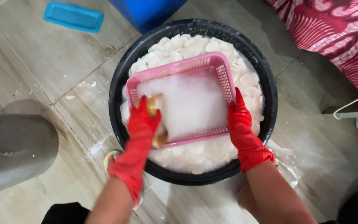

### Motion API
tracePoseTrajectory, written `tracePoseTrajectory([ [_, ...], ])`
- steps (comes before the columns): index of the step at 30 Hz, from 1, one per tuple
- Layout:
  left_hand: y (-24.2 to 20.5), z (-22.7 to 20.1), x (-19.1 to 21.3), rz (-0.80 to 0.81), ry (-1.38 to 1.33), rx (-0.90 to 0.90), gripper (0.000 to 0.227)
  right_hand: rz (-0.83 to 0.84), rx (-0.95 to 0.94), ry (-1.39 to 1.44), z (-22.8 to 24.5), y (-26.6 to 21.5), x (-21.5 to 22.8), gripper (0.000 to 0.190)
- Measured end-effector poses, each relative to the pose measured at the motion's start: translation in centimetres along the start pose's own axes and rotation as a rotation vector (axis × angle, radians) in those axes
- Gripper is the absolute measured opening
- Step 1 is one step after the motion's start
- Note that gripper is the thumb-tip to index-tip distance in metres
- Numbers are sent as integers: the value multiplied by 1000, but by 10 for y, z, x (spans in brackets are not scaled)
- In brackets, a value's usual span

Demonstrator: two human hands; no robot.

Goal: Washing and agitating a large quantity of fruit slices in a tub of water using hands and a scoop.

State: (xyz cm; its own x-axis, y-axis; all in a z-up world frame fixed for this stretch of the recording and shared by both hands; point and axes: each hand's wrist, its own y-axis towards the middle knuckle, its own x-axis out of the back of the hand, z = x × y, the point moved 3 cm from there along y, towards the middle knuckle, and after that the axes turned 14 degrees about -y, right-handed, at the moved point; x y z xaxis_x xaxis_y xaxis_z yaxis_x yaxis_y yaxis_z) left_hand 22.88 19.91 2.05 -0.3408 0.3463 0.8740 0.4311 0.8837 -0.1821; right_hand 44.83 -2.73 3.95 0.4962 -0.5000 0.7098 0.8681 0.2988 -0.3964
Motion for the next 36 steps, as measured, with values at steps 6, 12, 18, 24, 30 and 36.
tracePoseTrajectory([
  [6,-19,71,-111,-155,-1075,169,77,27,11,136,-14,9,0,50],
  [12,-52,-18,-92,-104,-1877,816,77,47,31,255,-24,19,9,50],
  [18,-47,-19,-57,7,-1900,384,83,124,66,413,-50,10,9,50],
  [24,-74,66,-67,226,-1628,282,76,205,78,576,-69,-9,9,51],
  [30,-150,46,-4,398,-1457,360,75,107,75,317,-65,-35,12,57],
  [36,-166,111,-60,696,-1525,65,93,132,55,417,-61,-49,14,57],
])
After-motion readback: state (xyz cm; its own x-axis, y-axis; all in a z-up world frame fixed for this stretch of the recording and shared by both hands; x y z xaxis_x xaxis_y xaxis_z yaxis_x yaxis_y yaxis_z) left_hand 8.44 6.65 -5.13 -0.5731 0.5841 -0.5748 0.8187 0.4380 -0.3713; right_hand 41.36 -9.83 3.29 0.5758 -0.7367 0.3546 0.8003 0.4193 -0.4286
